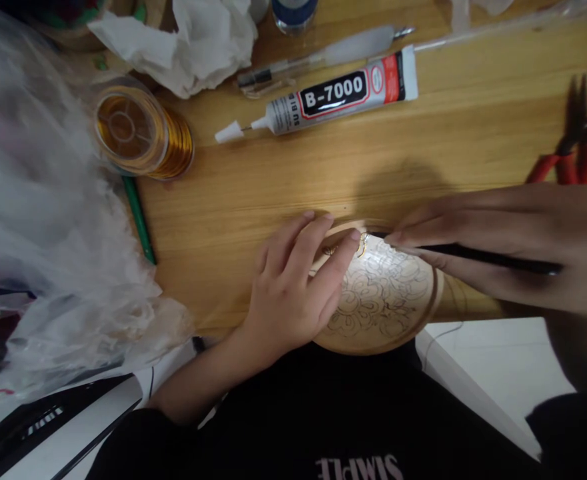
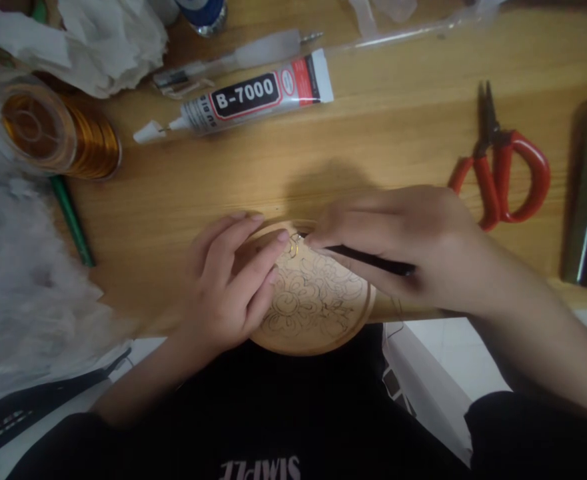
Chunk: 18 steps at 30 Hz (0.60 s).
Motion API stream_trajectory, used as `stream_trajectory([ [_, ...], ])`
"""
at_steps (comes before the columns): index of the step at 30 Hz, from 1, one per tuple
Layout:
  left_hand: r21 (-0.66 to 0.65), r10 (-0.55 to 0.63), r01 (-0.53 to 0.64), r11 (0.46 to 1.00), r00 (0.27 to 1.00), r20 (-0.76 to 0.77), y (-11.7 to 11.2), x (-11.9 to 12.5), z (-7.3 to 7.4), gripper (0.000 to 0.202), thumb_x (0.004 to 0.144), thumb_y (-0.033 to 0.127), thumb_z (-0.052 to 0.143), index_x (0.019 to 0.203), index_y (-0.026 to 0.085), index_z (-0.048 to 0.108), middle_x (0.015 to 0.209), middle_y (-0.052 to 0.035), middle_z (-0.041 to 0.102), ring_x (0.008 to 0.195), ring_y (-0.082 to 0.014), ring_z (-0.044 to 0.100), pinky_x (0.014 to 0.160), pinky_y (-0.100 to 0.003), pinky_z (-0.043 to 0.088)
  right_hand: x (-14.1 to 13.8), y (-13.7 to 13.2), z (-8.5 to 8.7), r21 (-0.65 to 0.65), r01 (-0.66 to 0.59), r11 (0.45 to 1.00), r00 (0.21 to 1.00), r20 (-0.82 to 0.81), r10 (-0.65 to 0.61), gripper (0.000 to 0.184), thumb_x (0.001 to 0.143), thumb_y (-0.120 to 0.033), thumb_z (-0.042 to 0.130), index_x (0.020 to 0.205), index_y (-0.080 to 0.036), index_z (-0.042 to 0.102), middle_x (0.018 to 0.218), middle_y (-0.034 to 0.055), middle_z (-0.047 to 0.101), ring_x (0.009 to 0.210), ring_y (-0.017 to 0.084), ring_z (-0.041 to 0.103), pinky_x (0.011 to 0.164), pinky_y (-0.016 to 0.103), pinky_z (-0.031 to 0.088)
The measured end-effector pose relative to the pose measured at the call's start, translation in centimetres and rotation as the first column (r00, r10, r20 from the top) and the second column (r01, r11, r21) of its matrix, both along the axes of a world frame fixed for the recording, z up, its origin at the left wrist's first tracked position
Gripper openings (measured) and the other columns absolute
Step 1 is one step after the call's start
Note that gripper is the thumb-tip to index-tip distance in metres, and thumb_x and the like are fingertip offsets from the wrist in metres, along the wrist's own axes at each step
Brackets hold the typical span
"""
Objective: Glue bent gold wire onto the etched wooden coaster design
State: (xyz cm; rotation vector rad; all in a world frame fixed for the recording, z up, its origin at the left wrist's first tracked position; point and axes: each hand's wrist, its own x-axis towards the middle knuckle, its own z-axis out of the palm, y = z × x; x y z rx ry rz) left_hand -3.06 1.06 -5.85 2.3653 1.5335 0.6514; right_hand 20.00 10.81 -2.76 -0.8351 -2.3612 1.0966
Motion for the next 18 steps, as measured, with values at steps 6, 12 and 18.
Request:
stream_trajectory([
  [6,0.000,0.032,-0.032,0.999,0.999,-0.004,-0.1,0.3,-0.2,0.034,0.095,0.019,0.052,0.128,0.022,0.063,0.132,-0.0111,0.059,0.127,-0.0283,0.052,0.106,-0.046,0.046,-0.1,0.5,0.4,-0.031,-0.001,1.000,0.999,0.036,0.002,0.014,0.089,-0.035,0.067,0.101,-0.034,0.075,0.094,-0.0086,0.077,0.083,0.009,0.074,0.069,0.019,0.059],
  [12,-0.011,0.038,-0.038,0.999,0.999,-0.030,-0.2,0.5,-0.1,0.036,0.095,0.019,0.053,0.129,0.024,0.063,0.133,-0.0099,0.060,0.128,-0.0280,0.053,0.109,-0.045,0.043,-0.2,1.3,0.2,-0.068,-0.045,0.997,0.998,0.029,0.047,0.015,0.090,-0.040,0.064,0.098,-0.035,0.076,0.091,-0.0079,0.077,0.079,0.010,0.073,0.062,0.020,0.058],
  [18,0.005,0.027,-0.026,1.000,0.996,-0.081,-0.1,0.5,0.1,0.035,0.095,0.019,0.053,0.129,0.022,0.062,0.133,-0.0104,0.061,0.127,-0.0295,0.054,0.104,-0.044,0.044,0.1,0.5,0.2,0.078,-0.071,0.994,0.997,0.014,0.071,0.018,0.091,-0.027,0.065,0.107,-0.032,0.073,0.096,-0.0054,0.077,0.084,0.011,0.074,0.070,0.021,0.060],
])
